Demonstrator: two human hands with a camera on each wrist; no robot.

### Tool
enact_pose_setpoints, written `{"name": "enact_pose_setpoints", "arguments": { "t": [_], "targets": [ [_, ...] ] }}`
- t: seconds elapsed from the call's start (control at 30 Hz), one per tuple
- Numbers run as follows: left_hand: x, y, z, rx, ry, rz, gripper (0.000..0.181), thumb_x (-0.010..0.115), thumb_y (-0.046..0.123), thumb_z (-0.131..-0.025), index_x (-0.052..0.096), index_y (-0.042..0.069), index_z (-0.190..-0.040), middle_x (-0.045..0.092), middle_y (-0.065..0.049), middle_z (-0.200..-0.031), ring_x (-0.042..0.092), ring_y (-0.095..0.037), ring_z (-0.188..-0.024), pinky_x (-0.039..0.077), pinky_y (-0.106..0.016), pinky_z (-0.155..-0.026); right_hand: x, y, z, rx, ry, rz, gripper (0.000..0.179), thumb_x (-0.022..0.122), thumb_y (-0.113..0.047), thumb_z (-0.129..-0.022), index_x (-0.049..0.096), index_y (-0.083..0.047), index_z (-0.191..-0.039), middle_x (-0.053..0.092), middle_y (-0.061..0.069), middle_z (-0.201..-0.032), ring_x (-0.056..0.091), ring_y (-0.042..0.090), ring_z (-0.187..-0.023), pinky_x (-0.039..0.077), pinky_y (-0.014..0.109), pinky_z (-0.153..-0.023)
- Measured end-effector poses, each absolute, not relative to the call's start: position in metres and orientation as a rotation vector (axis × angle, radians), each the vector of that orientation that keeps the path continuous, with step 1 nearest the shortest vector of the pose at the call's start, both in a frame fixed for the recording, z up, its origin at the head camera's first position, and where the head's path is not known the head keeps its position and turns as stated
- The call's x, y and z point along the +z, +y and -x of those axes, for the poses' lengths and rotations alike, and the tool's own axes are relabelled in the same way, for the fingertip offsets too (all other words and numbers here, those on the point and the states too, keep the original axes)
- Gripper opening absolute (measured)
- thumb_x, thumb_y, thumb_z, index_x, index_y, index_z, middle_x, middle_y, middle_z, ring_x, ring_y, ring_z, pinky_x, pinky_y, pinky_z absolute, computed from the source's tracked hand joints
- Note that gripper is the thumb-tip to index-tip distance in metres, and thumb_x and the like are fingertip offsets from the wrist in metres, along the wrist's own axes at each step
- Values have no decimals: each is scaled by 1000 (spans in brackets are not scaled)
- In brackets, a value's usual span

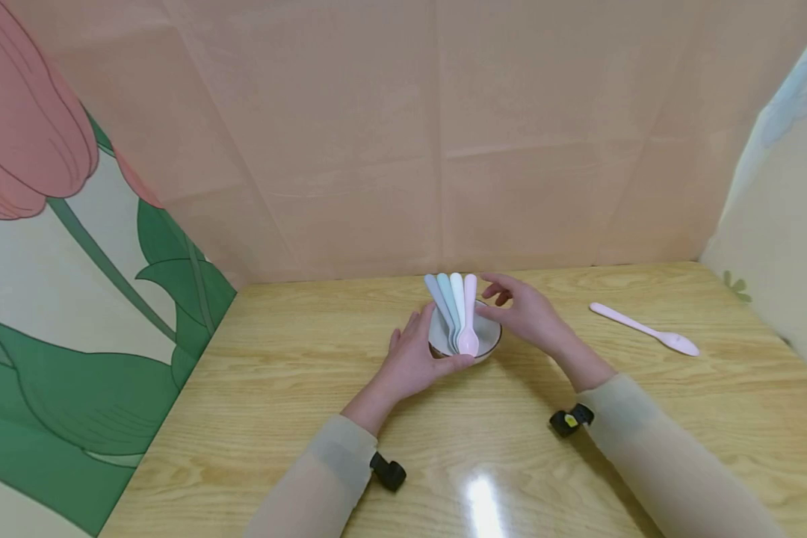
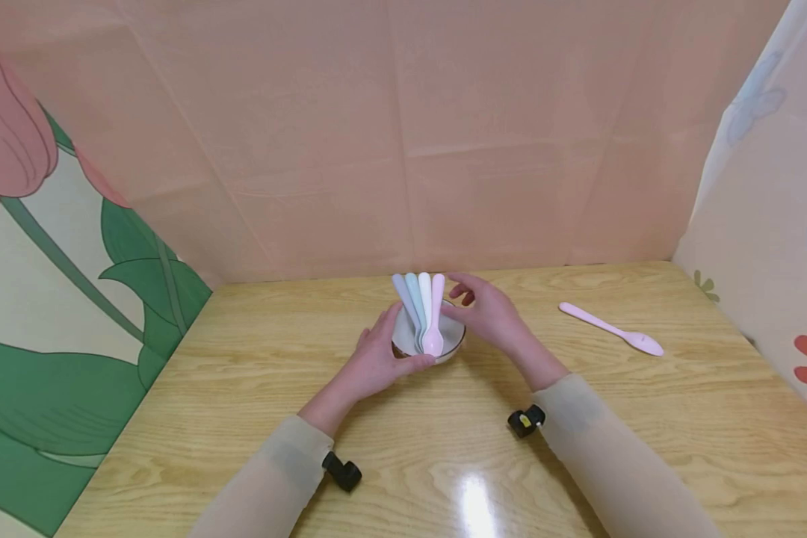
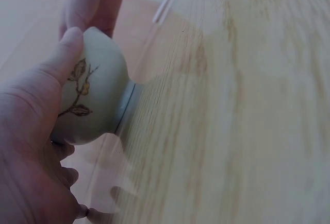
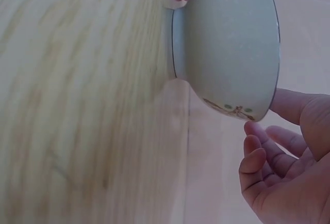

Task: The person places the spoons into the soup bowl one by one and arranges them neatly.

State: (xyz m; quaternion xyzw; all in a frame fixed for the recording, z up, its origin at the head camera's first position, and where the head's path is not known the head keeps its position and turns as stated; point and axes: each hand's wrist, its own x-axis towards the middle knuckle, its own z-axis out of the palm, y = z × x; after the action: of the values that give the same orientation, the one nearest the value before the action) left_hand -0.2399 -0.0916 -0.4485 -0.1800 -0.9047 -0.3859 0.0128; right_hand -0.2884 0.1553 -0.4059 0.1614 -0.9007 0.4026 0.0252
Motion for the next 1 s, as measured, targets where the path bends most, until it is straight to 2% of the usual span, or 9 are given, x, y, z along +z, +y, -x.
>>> {"name": "enact_pose_setpoints", "arguments": {
  "t": [0.1,0.37,0.57,1.0],
  "targets": [
    [-449,-91,240,-1195,-2814,564,118,83,72,-88,19,27,-177,45,-2,-168,36,-23,-159,13,-75,-126,-403,159,286,1251,-2779,-495,67,81,-24,-104,53,-1,-161,71,18,-132,65,37,-120,53,45,-90],
    [-450,-92,240,-1205,-2816,562,118,82,74,-88,19,28,-177,44,2,-170,31,-23,-162,11,-74,-127,-398,172,281,1224,-2774,-511,68,80,-27,-105,51,-3,-162,69,21,-135,66,39,-121,56,53,-95],
    [-450,-92,241,-1207,-2824,559,119,83,74,-87,19,27,-177,44,0,-171,30,-23,-163,10,-72,-128,-395,186,277,1242,-2752,-536,68,80,-26,-106,51,-1,-162,68,24,-137,65,42,-123,53,58,-105],
    [-450,-92,241,-1220,-2823,554,119,82,74,-88,18,28,-177,43,1,-172,27,-23,-164,9,-71,-129,-383,216,265,1162,-2778,-489,75,81,-32,-105,48,-2,-164,67,23,-140,65,43,-126,50,58,-108]
  ]
}}
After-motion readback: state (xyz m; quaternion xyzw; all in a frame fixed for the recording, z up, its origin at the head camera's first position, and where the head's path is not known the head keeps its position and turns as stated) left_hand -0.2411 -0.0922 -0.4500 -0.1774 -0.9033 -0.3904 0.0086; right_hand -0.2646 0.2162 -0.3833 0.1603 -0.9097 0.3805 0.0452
